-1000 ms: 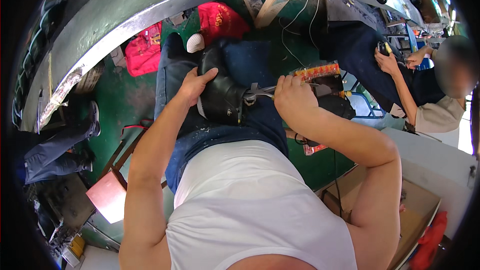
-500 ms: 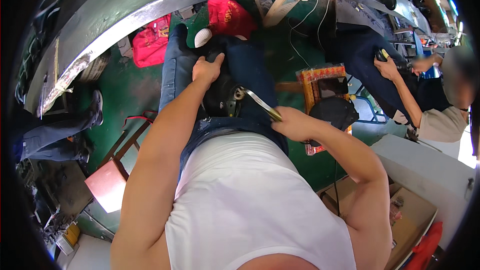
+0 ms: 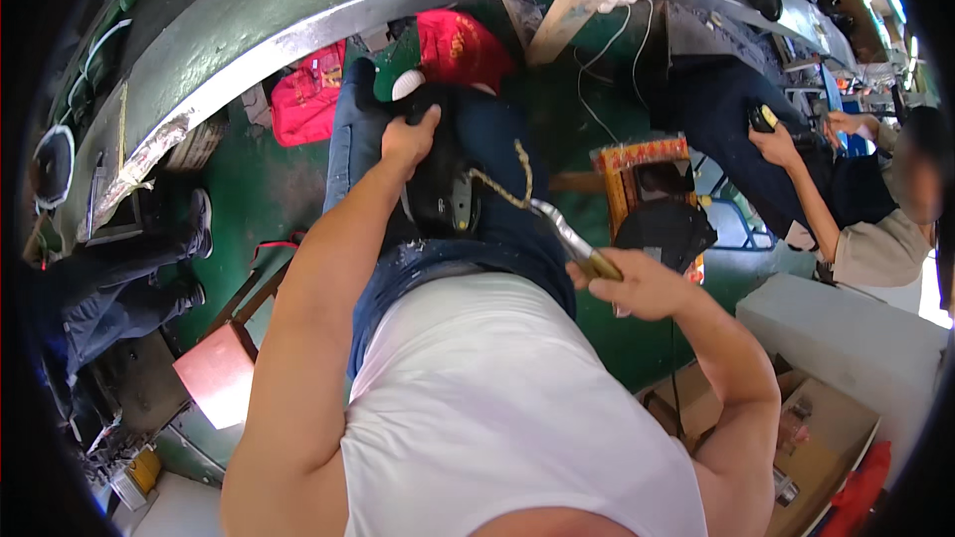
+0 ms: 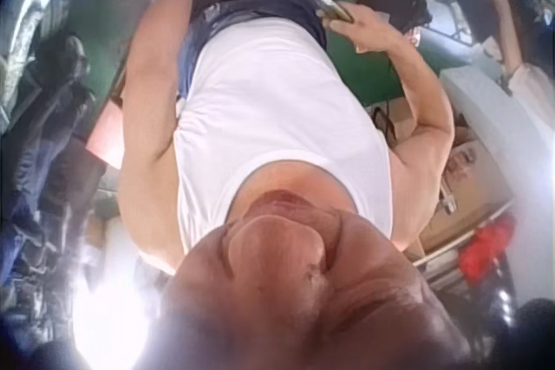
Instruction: Trim excess material and stitch shoe components during manufacturing.
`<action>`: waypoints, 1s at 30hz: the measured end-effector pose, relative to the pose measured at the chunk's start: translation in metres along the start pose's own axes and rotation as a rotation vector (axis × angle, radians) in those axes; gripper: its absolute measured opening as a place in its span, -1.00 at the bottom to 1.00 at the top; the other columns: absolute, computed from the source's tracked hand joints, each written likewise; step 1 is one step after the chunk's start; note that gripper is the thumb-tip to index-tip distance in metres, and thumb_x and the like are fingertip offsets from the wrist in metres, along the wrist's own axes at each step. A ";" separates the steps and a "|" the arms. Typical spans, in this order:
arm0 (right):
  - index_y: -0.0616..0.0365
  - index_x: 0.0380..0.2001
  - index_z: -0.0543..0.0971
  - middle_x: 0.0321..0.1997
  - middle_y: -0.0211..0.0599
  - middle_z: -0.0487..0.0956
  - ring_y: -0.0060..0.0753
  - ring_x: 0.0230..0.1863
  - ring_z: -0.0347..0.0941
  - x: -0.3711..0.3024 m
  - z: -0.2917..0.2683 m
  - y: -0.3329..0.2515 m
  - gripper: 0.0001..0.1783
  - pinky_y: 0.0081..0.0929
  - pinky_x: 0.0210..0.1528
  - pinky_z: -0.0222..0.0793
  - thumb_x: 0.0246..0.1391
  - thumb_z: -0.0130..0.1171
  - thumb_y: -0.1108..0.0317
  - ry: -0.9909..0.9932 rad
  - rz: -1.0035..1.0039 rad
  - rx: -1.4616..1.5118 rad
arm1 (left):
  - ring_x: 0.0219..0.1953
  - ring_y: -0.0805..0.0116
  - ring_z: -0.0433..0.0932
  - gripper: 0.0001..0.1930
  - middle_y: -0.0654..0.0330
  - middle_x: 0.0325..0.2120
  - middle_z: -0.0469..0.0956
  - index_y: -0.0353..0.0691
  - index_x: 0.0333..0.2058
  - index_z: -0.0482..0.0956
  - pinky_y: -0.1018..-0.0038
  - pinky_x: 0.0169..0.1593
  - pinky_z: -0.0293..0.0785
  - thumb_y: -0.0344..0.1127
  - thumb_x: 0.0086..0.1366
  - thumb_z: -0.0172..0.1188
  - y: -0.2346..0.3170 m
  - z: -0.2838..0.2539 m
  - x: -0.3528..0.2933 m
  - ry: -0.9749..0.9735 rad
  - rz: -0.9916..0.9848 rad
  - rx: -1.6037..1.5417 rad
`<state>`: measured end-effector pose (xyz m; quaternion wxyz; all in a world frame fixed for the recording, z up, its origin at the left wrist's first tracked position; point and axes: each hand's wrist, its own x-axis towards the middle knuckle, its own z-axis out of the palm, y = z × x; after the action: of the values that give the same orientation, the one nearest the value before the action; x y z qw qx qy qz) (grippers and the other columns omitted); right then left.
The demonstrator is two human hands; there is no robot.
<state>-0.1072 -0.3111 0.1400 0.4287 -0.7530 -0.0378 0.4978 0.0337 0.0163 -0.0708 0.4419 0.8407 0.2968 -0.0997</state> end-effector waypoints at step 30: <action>0.25 -0.11 0.53 -0.30 -0.29 0.61 -0.48 -0.33 0.51 0.095 0.008 -0.011 -0.76 -0.55 -0.30 0.42 0.27 0.07 0.32 -0.086 0.067 0.662 | -0.26 -0.11 0.61 -0.71 -0.09 -0.33 0.64 -0.16 -0.18 0.69 0.16 -0.19 0.53 -0.12 0.38 0.09 0.024 -0.054 -0.148 -0.209 0.368 0.163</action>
<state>-0.0619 -0.2539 0.0785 0.6315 -0.5518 0.1328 0.5283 -0.0761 -0.0120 0.0410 0.4116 0.8987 0.0817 -0.1277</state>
